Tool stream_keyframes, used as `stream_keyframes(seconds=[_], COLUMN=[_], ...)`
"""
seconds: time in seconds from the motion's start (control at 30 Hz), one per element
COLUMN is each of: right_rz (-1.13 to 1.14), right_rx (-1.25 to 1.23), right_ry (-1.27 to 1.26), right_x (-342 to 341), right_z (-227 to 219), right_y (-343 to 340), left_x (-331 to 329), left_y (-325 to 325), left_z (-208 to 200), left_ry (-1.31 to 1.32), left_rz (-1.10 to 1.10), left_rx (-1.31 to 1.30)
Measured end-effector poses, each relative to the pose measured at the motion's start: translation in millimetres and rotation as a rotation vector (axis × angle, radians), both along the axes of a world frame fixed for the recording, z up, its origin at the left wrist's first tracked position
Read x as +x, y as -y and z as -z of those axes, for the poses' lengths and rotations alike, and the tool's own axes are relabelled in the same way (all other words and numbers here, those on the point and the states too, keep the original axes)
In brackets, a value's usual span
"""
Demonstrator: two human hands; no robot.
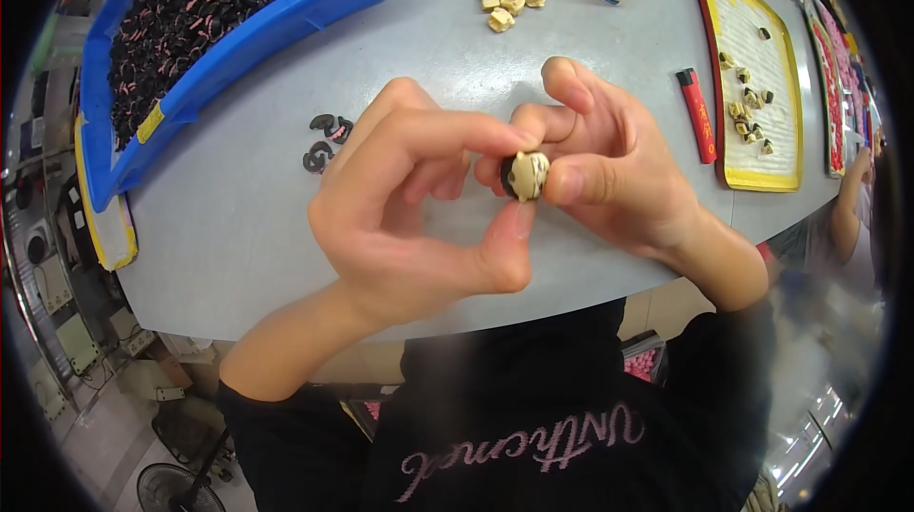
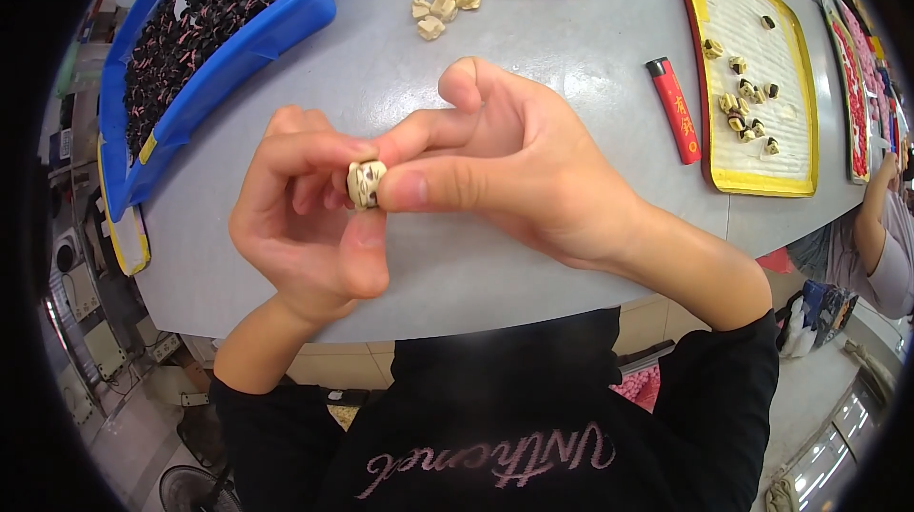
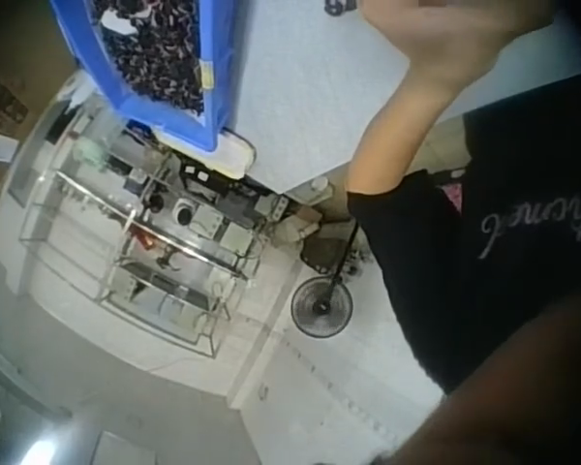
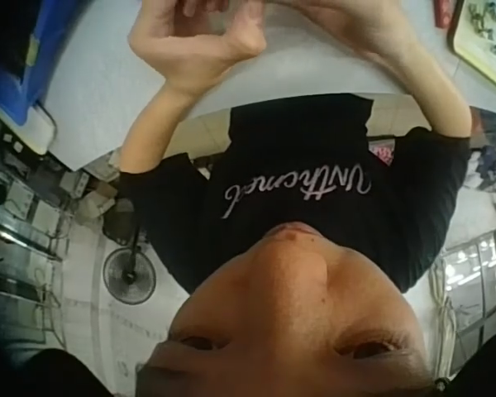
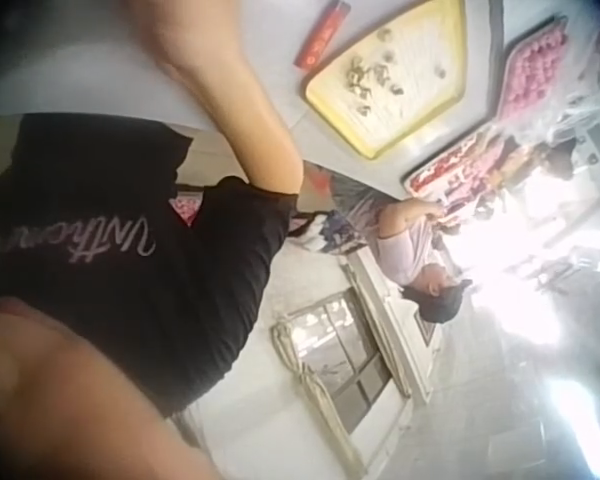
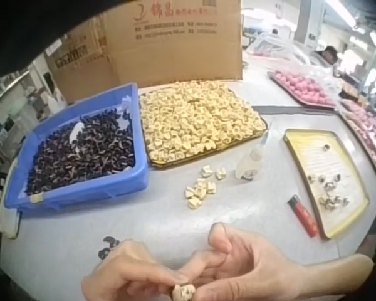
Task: Gluing small white decorative pieces onto black plastic toy bases at a factory workbench.
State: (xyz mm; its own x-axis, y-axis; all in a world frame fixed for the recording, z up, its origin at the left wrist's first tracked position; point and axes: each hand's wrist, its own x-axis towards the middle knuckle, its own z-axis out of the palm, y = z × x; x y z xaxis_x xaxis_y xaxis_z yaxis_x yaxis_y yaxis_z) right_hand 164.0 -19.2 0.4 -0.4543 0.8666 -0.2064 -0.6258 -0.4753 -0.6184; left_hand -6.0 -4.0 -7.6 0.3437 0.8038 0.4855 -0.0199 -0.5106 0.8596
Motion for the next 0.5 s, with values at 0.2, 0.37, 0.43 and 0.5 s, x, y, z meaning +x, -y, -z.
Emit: stream_keyframes(seconds=[0.2,0.37,0.43,0.5], right_rz=[-0.041,-0.063,-0.061,-0.071], right_rx=[0.060,0.217,0.313,0.360], right_ry=[-0.021,0.005,0.008,0.014], right_x=[1,1,1,3], right_z=[-10,-11,-9,-9], right_y=[2,3,3,3], left_x=[-5,-6,-7,-11], left_y=[0,9,12,13], left_z=[-7,-15,-16,-15], left_ry=[-0.097,-0.006,-0.007,-0.034], left_rz=[-0.015,0.017,0.017,0.086], left_rx=[0.282,0.256,0.264,0.248])
